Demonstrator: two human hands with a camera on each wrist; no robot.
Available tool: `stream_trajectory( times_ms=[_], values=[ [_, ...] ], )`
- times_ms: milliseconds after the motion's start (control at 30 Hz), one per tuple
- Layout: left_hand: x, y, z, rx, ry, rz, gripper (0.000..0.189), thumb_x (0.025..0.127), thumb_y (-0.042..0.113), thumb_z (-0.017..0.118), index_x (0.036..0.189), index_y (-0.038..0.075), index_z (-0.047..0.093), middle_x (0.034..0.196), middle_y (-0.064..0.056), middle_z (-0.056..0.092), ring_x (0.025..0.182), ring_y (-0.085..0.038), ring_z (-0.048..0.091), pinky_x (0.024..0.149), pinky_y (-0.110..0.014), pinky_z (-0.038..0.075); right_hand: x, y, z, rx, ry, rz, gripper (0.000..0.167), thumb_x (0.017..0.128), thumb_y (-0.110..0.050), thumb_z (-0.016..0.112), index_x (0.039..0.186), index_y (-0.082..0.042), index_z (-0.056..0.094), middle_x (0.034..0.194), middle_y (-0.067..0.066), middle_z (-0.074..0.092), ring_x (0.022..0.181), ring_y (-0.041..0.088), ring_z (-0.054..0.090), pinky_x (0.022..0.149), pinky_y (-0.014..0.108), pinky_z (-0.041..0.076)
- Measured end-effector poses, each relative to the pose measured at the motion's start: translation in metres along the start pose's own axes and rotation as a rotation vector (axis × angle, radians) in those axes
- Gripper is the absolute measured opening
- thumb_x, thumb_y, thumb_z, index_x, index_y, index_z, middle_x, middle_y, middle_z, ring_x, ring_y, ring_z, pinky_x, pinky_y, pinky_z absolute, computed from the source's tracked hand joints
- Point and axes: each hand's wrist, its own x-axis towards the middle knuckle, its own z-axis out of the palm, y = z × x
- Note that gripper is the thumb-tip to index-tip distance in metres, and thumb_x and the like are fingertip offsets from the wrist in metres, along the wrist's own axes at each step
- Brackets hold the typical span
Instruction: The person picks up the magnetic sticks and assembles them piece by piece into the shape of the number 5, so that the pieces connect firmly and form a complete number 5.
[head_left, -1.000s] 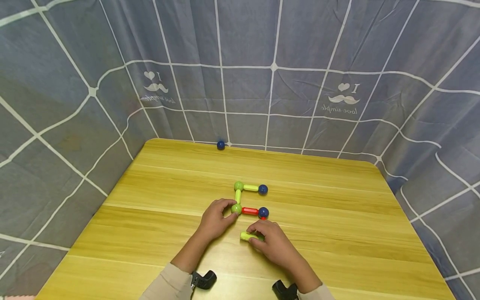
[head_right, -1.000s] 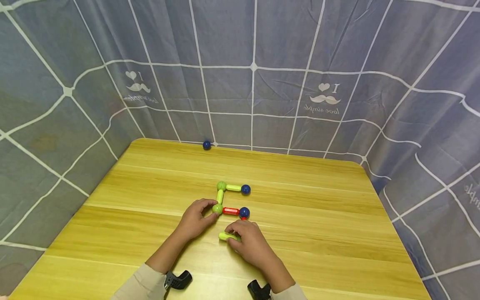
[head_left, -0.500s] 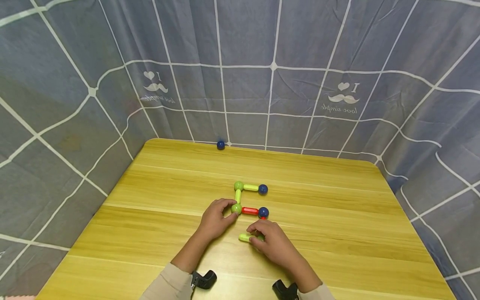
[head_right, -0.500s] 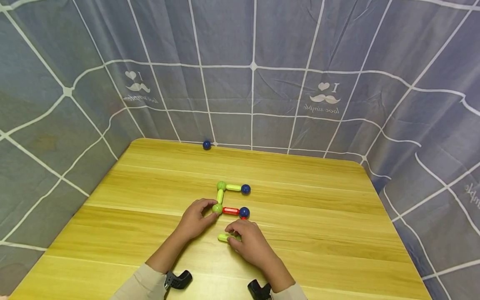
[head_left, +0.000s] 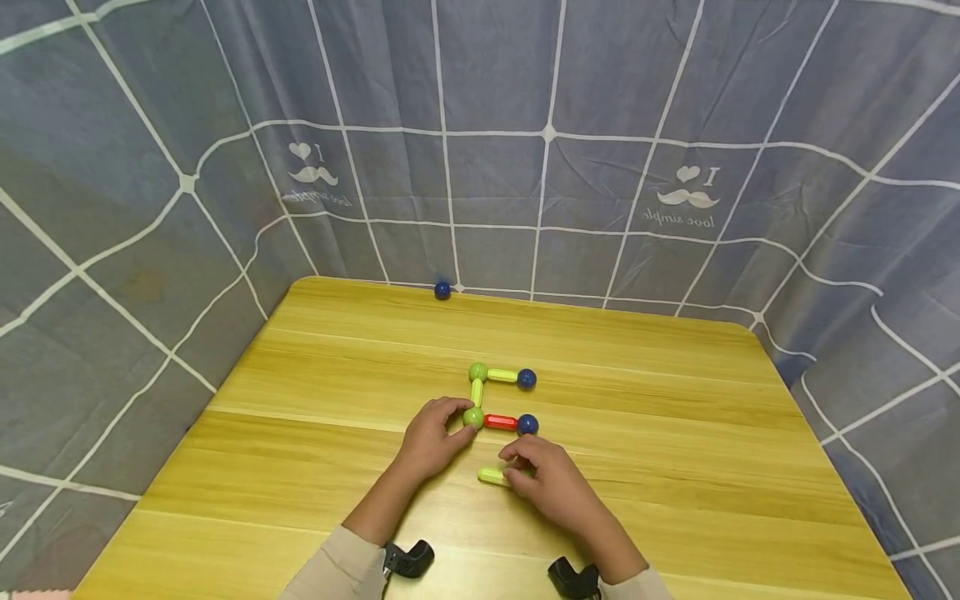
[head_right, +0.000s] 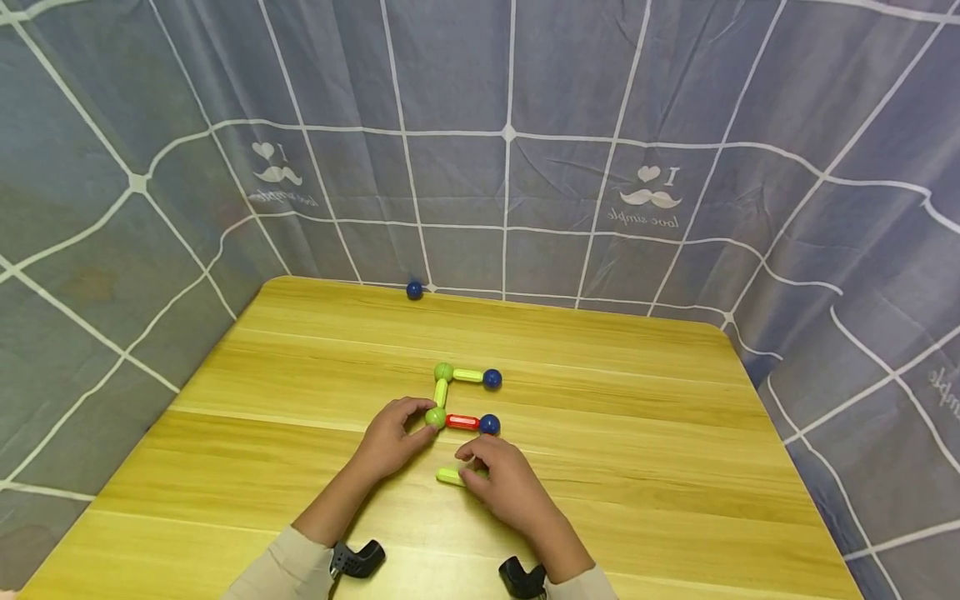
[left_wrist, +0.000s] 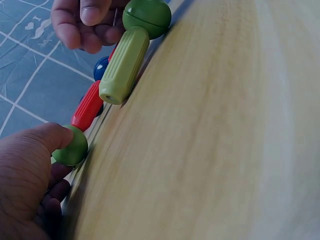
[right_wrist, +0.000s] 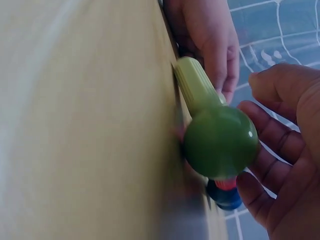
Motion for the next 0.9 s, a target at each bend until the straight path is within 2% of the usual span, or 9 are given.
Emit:
stream_trajectory(
  times_ms=[167,300,467,600,767,900],
  values=[
    [-0.001,0.000,0.002,-0.005,0.000,0.002,0.030,0.087,0.023,0.076,0.115,0.013,0.070,0.114,-0.001,0.069,0.108,-0.022,0.059,0.092,-0.045,0.047,-0.002,0.006,-0.009,0.030,0.061,0.027,0.013,0.090,-0.006,0.072,0.101,-0.012,0.070,0.086,-0.011,0.058,0.078,0.008,0.054,0.072,0.027,0.048],
    [-0.001,0.000,0.003,-0.008,-0.002,0.001,0.030,0.087,0.022,0.076,0.115,0.013,0.071,0.114,-0.001,0.069,0.108,-0.023,0.059,0.092,-0.045,0.047,-0.004,0.013,-0.016,0.087,0.073,0.062,0.011,0.090,-0.005,0.072,0.099,-0.010,0.070,0.083,-0.010,0.057,0.077,0.011,0.054,0.070,0.026,0.046],
    [-0.001,0.001,0.003,-0.011,-0.006,-0.006,0.030,0.087,0.022,0.076,0.115,0.014,0.071,0.114,-0.001,0.068,0.109,-0.023,0.059,0.093,-0.045,0.047,-0.011,0.022,-0.018,0.151,0.030,0.092,0.008,0.091,-0.012,0.073,0.099,-0.013,0.070,0.087,-0.008,0.060,0.078,0.012,0.056,0.069,0.026,0.048],
    [0.000,0.003,0.003,-0.013,-0.009,-0.007,0.029,0.087,0.022,0.076,0.115,0.014,0.070,0.113,0.000,0.068,0.109,-0.022,0.059,0.093,-0.044,0.047,-0.017,0.027,-0.017,0.182,-0.038,0.096,0.011,0.090,-0.018,0.075,0.100,-0.017,0.069,0.090,-0.004,0.059,0.079,0.013,0.055,0.068,0.025,0.047],
    [0.001,0.003,0.001,-0.015,-0.010,-0.009,0.029,0.087,0.022,0.075,0.115,0.014,0.070,0.113,0.000,0.068,0.108,-0.022,0.059,0.092,-0.045,0.047,-0.019,0.030,-0.014,0.172,-0.075,0.057,0.014,0.089,-0.024,0.077,0.098,-0.021,0.067,0.091,-0.001,0.055,0.079,0.018,0.052,0.066,0.025,0.045],
    [0.001,0.001,-0.001,-0.007,-0.008,-0.012,0.029,0.088,0.023,0.075,0.115,0.015,0.070,0.113,0.000,0.068,0.109,-0.022,0.059,0.092,-0.045,0.047,-0.018,0.030,-0.014,0.152,-0.084,0.068,0.014,0.089,-0.026,0.076,0.098,-0.022,0.066,0.091,-0.002,0.054,0.080,0.016,0.052,0.067,0.024,0.045]
  ],
)
